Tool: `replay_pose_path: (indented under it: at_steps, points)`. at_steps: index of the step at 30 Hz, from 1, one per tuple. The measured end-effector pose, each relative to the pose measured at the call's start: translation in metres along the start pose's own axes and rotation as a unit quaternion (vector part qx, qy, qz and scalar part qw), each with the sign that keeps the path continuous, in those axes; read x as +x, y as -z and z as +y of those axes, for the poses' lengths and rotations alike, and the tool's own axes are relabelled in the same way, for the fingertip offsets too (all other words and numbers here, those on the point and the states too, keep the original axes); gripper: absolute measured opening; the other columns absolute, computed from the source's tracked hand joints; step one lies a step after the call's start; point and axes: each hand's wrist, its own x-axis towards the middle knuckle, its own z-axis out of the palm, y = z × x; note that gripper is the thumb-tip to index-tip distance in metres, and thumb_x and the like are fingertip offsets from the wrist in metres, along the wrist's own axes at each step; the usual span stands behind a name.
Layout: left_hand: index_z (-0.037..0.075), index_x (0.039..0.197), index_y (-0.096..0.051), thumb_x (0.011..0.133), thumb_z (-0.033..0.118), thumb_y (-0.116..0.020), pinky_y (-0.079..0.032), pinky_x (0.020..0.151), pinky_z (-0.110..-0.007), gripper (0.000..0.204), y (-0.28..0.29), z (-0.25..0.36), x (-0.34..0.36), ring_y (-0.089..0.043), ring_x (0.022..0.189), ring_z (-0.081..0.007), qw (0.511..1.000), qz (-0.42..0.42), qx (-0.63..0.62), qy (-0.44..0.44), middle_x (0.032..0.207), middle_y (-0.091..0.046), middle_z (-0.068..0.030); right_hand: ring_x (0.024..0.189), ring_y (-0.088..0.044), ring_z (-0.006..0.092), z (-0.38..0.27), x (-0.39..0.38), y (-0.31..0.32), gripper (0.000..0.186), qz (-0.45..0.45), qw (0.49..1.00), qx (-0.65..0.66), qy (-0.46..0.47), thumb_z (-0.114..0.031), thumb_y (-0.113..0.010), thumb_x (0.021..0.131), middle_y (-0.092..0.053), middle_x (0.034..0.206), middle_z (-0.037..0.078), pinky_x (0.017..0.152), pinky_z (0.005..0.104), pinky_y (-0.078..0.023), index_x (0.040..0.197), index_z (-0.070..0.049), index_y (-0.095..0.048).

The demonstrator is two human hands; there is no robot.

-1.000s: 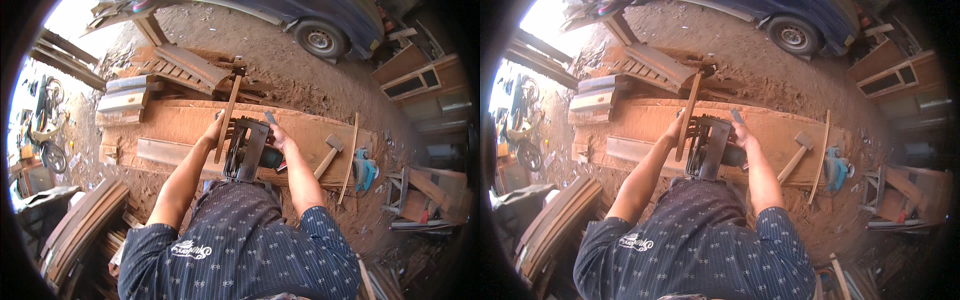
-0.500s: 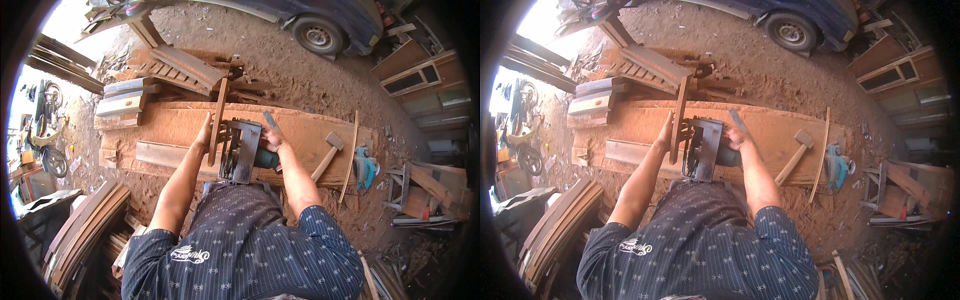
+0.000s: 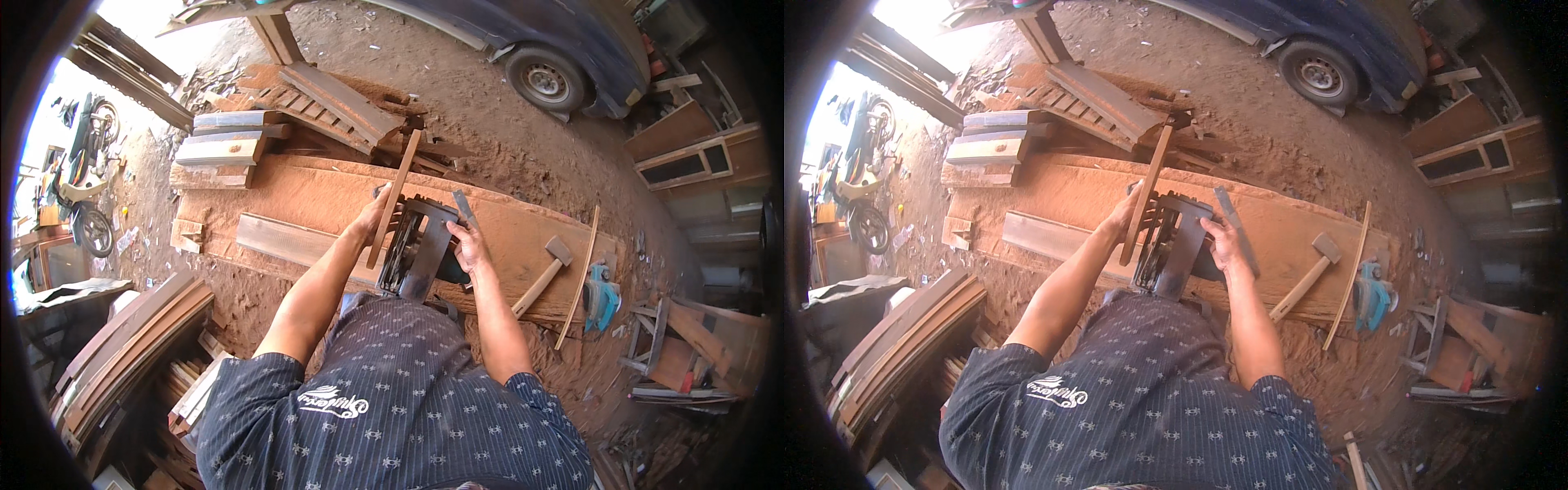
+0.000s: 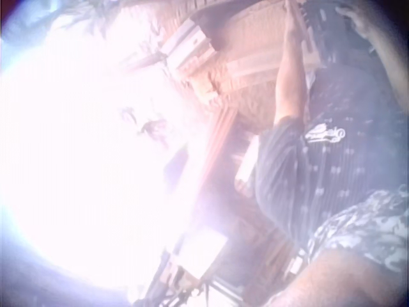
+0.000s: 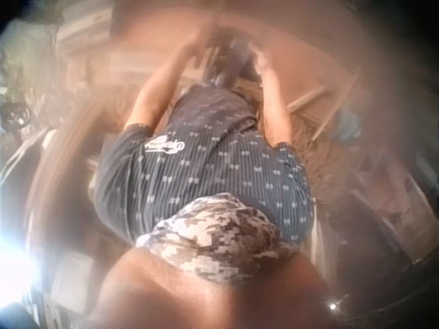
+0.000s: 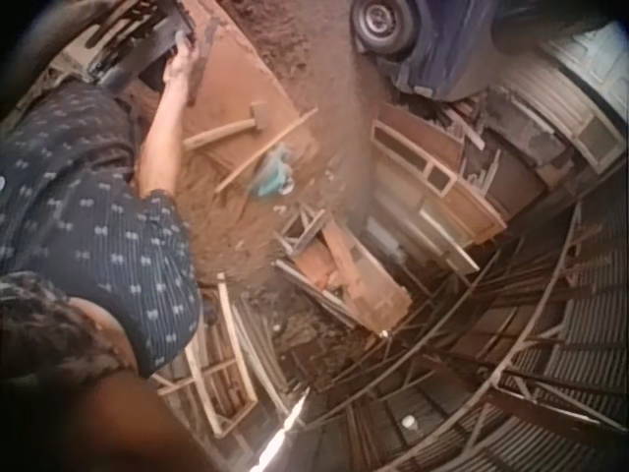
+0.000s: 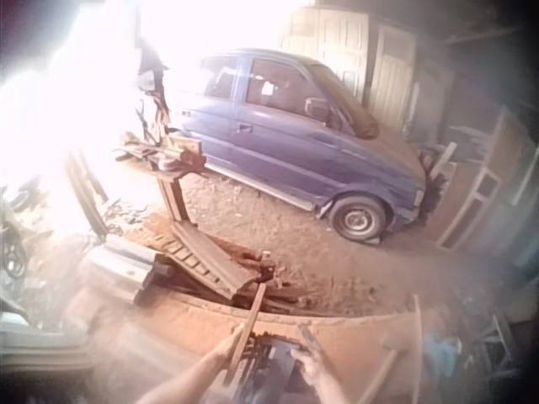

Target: The person uses a circular saw to cut a long wooden plank into smaller pieces. They measure and mark the wood with a ruler and pencil before making several cuts, then stack the resulting pieces.

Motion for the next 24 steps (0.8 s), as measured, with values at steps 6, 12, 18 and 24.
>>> replay_pose_path:
  at_steps: [6,12,18,24]
  points:
    - [0.009,0.122,-0.057,0.098,0.069,-0.047,-0.051,0.091,-0.040,0.066,-0.014,0.013,-0.008,-0.062,0.100,-0.0224,0.999,-0.023,0.039,0.005,0.114,-0.062,-0.0100,0.119,-0.057,0.0139,-0.004,-0.001,0.006,0.076,-0.020,1.000,-0.017,0.007,-0.008,-0.073,0.090,-0.049,0.152,-0.003,0.104,0.0389,-0.047,0.154,-0.033,-0.042]
    - [0.011,0.123,-0.057,0.096,0.072,-0.046,-0.053,0.087,-0.038,0.068,-0.011,0.003,-0.016,-0.063,0.098,-0.0215,1.000,-0.022,0.007,0.010,0.110,-0.060,-0.0084,0.114,-0.061,0.0135,-0.009,-0.005,0.000,0.081,-0.061,0.998,-0.011,-0.008,-0.009,-0.075,0.088,-0.059,0.137,-0.005,0.101,0.0381,-0.049,0.156,-0.032,-0.038]
    - [0.009,0.120,-0.059,0.094,0.074,-0.048,-0.054,0.080,-0.036,0.070,-0.002,-0.006,-0.002,-0.064,0.090,-0.0209,0.999,-0.017,0.036,0.019,0.101,-0.060,-0.0057,0.110,-0.064,0.0194,-0.006,-0.015,-0.006,0.066,-0.048,0.998,0.036,0.028,-0.012,-0.068,0.095,-0.066,0.124,0.008,0.093,0.0393,-0.055,0.154,-0.024,-0.041]
    - [0.009,0.122,-0.061,0.098,0.071,-0.040,-0.052,0.089,-0.041,0.069,-0.015,0.007,-0.009,-0.066,0.094,-0.0246,0.998,-0.048,0.028,-0.010,0.106,-0.066,-0.0097,0.103,-0.066,0.0217,0.042,0.001,0.024,0.032,0.110,0.987,0.099,0.064,-0.033,-0.063,0.100,-0.069,0.114,0.008,0.090,0.0386,-0.054,0.123,-0.011,-0.061]
